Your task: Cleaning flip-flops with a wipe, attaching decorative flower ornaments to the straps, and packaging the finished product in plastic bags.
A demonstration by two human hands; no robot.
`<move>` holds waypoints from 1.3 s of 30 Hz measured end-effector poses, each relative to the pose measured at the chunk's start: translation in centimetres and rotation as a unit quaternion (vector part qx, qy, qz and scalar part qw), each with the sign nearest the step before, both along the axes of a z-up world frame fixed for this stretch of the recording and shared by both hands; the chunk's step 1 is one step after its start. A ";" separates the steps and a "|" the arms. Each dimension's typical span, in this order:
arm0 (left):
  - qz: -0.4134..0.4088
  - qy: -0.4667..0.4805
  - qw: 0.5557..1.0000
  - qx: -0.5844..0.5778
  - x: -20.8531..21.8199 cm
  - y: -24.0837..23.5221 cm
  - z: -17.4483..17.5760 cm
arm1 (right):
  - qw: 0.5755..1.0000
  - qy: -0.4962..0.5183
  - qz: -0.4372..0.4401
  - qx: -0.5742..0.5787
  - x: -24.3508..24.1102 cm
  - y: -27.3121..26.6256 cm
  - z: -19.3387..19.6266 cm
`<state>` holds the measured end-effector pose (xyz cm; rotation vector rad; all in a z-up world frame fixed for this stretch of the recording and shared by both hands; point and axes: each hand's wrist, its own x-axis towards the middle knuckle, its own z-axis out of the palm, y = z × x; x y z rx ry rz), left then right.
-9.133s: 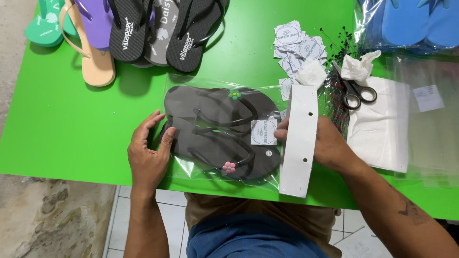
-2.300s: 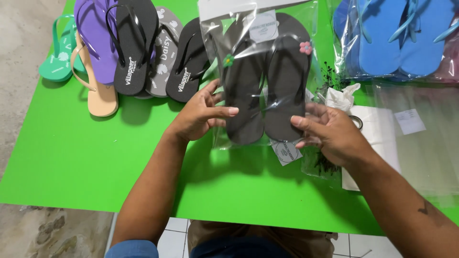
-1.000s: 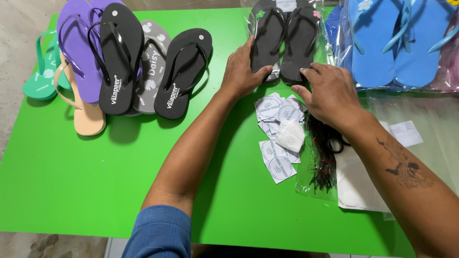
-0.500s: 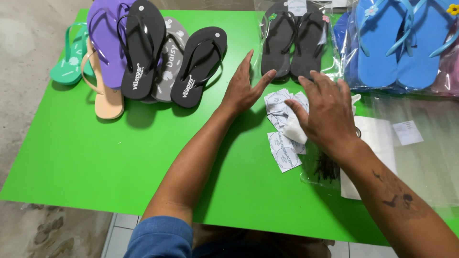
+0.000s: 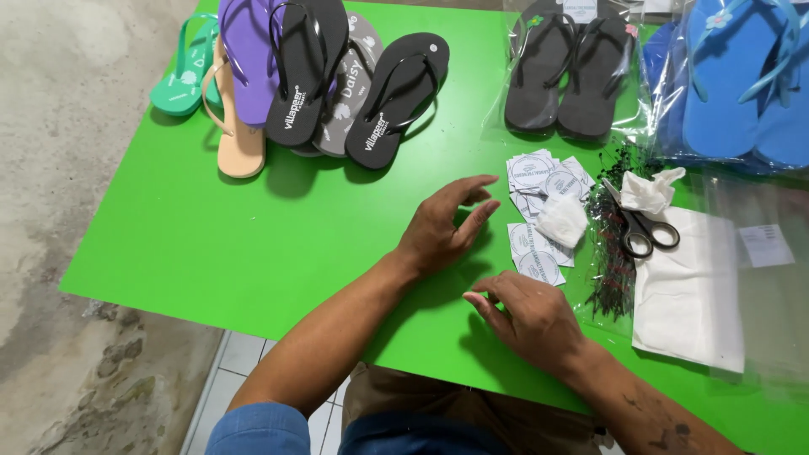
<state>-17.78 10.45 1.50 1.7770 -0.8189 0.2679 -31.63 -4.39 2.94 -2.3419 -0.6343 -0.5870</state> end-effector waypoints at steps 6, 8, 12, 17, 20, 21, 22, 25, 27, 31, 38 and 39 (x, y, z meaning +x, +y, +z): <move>-0.026 -0.056 0.998 0.015 0.4 0.2 0.5 | 0.998 0.040 0.033 -0.023 -0.1 -0.2 -1.7; 0.028 -0.036 0.999 0.011 0.8 0.1 0.7 | 0.998 0.056 0.027 -0.030 0.0 -0.2 -1.8; 0.080 -0.048 0.995 0.020 2.0 0.4 0.8 | 0.995 0.099 0.024 0.007 0.2 -0.4 -1.6; 0.137 -0.077 0.987 0.022 3.9 -0.1 1.0 | 0.994 0.104 0.039 0.022 0.3 -0.6 -1.2; 0.123 -0.110 0.985 0.055 4.3 -1.1 1.1 | 0.993 0.103 0.042 0.027 0.3 -0.7 -1.2; 0.119 -0.109 0.985 0.056 4.3 -1.6 1.2 | 0.993 0.104 0.038 0.028 0.3 -0.6 -1.1; 0.086 -0.144 0.983 0.073 4.2 -2.0 1.3 | 0.993 0.103 0.039 0.033 0.3 -0.6 -1.0; 0.022 -0.201 0.974 0.099 3.5 -3.7 1.5 | 0.994 0.097 0.034 0.048 0.3 -0.6 -0.8; -0.003 -0.224 0.969 0.109 3.4 -4.3 1.4 | 0.993 0.093 0.033 0.058 0.3 -0.6 -0.8; 0.139 -0.207 0.966 0.067 5.3 -2.5 0.6 | 0.988 0.121 0.029 0.088 0.3 -0.7 -0.7; 0.458 -0.140 0.828 0.290 10.3 5.6 -0.9 | 0.985 0.136 0.027 0.101 0.2 -1.2 -0.8; 0.460 -0.139 0.828 0.291 10.4 5.6 -1.1 | 0.985 0.136 0.029 0.100 0.2 -1.2 -0.9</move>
